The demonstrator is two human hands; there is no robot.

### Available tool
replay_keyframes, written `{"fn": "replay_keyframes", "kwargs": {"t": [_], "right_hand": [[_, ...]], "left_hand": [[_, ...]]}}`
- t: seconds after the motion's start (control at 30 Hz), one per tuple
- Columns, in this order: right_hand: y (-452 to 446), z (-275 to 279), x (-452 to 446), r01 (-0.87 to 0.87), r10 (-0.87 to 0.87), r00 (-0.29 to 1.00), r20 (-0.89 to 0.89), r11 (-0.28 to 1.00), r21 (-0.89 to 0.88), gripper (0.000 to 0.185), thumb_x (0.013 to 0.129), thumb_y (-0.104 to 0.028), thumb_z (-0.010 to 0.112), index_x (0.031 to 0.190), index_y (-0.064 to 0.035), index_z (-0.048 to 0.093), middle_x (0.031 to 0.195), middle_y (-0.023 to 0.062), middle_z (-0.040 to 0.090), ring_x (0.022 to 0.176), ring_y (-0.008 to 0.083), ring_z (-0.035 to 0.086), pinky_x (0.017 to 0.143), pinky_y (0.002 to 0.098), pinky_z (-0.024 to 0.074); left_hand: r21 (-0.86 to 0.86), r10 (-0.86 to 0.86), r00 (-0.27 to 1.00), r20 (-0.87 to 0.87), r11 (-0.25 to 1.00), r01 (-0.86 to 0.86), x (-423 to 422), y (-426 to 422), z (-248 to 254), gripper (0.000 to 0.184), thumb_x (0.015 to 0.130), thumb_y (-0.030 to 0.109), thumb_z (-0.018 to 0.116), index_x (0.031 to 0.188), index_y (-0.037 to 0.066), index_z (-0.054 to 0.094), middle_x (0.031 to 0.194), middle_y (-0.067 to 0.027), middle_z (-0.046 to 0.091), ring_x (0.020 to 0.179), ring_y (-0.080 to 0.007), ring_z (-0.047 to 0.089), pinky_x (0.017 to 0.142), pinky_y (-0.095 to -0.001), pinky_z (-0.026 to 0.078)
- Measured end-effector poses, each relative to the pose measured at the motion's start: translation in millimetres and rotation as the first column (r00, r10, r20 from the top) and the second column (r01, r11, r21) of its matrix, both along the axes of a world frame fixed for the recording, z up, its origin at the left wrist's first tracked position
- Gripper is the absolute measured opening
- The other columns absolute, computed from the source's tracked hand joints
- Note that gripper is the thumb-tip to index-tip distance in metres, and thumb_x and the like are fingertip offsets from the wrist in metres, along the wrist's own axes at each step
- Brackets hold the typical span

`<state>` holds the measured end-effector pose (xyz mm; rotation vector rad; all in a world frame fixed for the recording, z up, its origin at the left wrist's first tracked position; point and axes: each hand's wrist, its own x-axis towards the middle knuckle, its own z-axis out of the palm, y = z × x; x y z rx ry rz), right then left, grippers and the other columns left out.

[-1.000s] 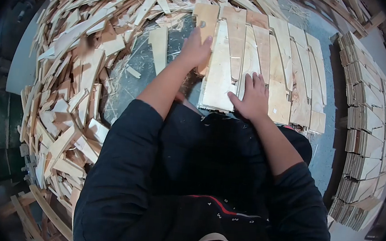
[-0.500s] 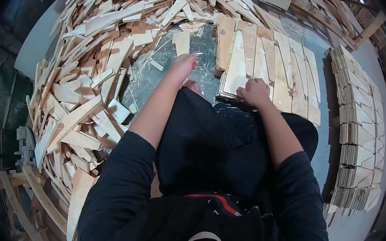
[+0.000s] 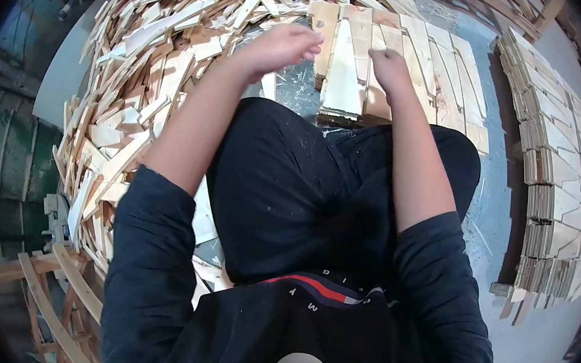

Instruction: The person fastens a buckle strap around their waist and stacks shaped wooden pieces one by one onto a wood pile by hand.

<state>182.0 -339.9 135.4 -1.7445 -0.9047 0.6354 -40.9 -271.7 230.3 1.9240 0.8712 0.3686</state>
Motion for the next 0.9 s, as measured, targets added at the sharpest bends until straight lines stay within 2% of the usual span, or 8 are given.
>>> {"fn": "replay_keyframes", "kwargs": {"t": [0.1, 0.27, 0.3, 0.47, 0.57, 0.67, 0.73, 0.9], "right_hand": [[-11, 14, 9, 0.092, -0.091, 0.996, -0.012, 0.979, 0.183, 0.043, 0.086, -0.034, 0.063, 0.102, 0.0057, 0.066, 0.091, 0.0170, 0.069, 0.084, 0.0219, 0.065, 0.072, 0.0338, 0.0504], [-43, -34, 62, 0.159, -0.150, 0.978, -0.143, 0.986, 0.054, 0.029, 0.088, -0.023, 0.060, 0.101, 0.0026, 0.067, 0.094, 0.0088, 0.067, 0.089, 0.0155, 0.060, 0.082, 0.0284, 0.0457], [-44, -55, 75, 0.184, -0.183, 0.973, -0.137, 0.983, -0.007, 0.028, 0.089, -0.021, 0.059, 0.101, 0.0025, 0.067, 0.092, 0.0081, 0.067, 0.088, 0.0149, 0.060, 0.082, 0.0277, 0.0458], [-19, -67, 95, 0.160, -0.137, 0.956, -0.261, 0.985, 0.067, 0.024, 0.090, -0.019, 0.059, 0.100, 0.0016, 0.066, 0.089, 0.0064, 0.065, 0.084, 0.0135, 0.059, 0.079, 0.0268, 0.0464], [-7, -73, 95, 0.030, 0.000, 0.935, -0.355, 0.996, 0.079, 0.024, 0.091, -0.021, 0.061, 0.101, 0.0000, 0.065, 0.088, 0.0064, 0.065, 0.083, 0.0126, 0.059, 0.076, 0.0266, 0.0467], [-5, -78, 98, -0.111, 0.100, 0.901, -0.422, 0.994, -0.002, 0.023, 0.092, -0.020, 0.064, 0.104, -0.0008, 0.063, 0.088, 0.0033, 0.062, 0.086, 0.0117, 0.058, 0.079, 0.0265, 0.0464], [-5, -82, 98, -0.226, 0.231, 0.788, -0.571, 0.971, 0.081, 0.024, 0.093, -0.014, 0.060, 0.113, 0.0001, 0.060, 0.104, 0.0061, 0.063, 0.100, 0.0150, 0.057, 0.092, 0.0298, 0.0441], [-7, -81, 86, -0.253, 0.332, 0.760, -0.559, 0.943, 0.216, 0.026, 0.091, -0.016, 0.065, 0.111, 0.0006, 0.060, 0.098, 0.0078, 0.061, 0.095, 0.0161, 0.058, 0.085, 0.0306, 0.0461]], "left_hand": [[0.120, -0.044, 0.995, -0.090, 0.991, 0.055, 33, 32, 4, 0.041, 0.096, 0.038, 0.054, 0.118, 0.005, 0.063, 0.107, -0.0044, 0.065, 0.099, -0.0116, 0.058, 0.082, -0.0266, 0.047], [0.293, 0.198, 0.960, -0.196, 0.947, -0.136, 96, 94, -68, 0.063, 0.089, 0.046, 0.062, 0.125, -0.006, 0.055, 0.114, -0.0154, 0.063, 0.110, -0.0228, 0.058, 0.090, -0.0344, 0.046], [0.280, 0.161, 0.954, -0.253, 0.956, -0.087, 107, 115, -87, 0.088, 0.081, 0.051, 0.066, 0.139, -0.008, 0.038, 0.137, -0.0264, 0.048, 0.126, -0.0351, 0.051, 0.104, -0.0408, 0.040], [-0.118, 0.298, 0.948, -0.115, 0.943, -0.311, 140, 241, -205, 0.086, 0.080, 0.057, 0.061, 0.141, -0.001, 0.040, 0.138, -0.0233, 0.048, 0.124, -0.0332, 0.051, 0.104, -0.0404, 0.040], [-0.523, 0.488, 0.829, -0.273, 0.648, -0.553, 146, 235, -197, 0.078, 0.087, 0.065, 0.045, 0.142, 0.009, 0.043, 0.135, -0.0128, 0.054, 0.122, -0.0275, 0.053, 0.103, -0.0363, 0.040], [-0.658, 0.370, 0.929, 0.006, 0.701, -0.275, 145, 231, -238, 0.071, 0.093, 0.062, 0.039, 0.140, 0.010, 0.045, 0.130, -0.0100, 0.058, 0.118, -0.0231, 0.056, 0.100, -0.0368, 0.043], [-0.746, 0.399, 0.916, 0.030, 0.619, -0.245, 147, 230, -242, 0.066, 0.097, 0.060, 0.033, 0.139, 0.010, 0.046, 0.128, -0.0096, 0.059, 0.115, -0.0213, 0.058, 0.096, -0.0381, 0.047], [-0.812, 0.428, 0.901, 0.078, 0.551, -0.191, 143, 225, -242, 0.066, 0.097, 0.060, 0.032, 0.138, 0.009, 0.046, 0.127, -0.0100, 0.060, 0.113, -0.0226, 0.060, 0.097, -0.0390, 0.048]]}}
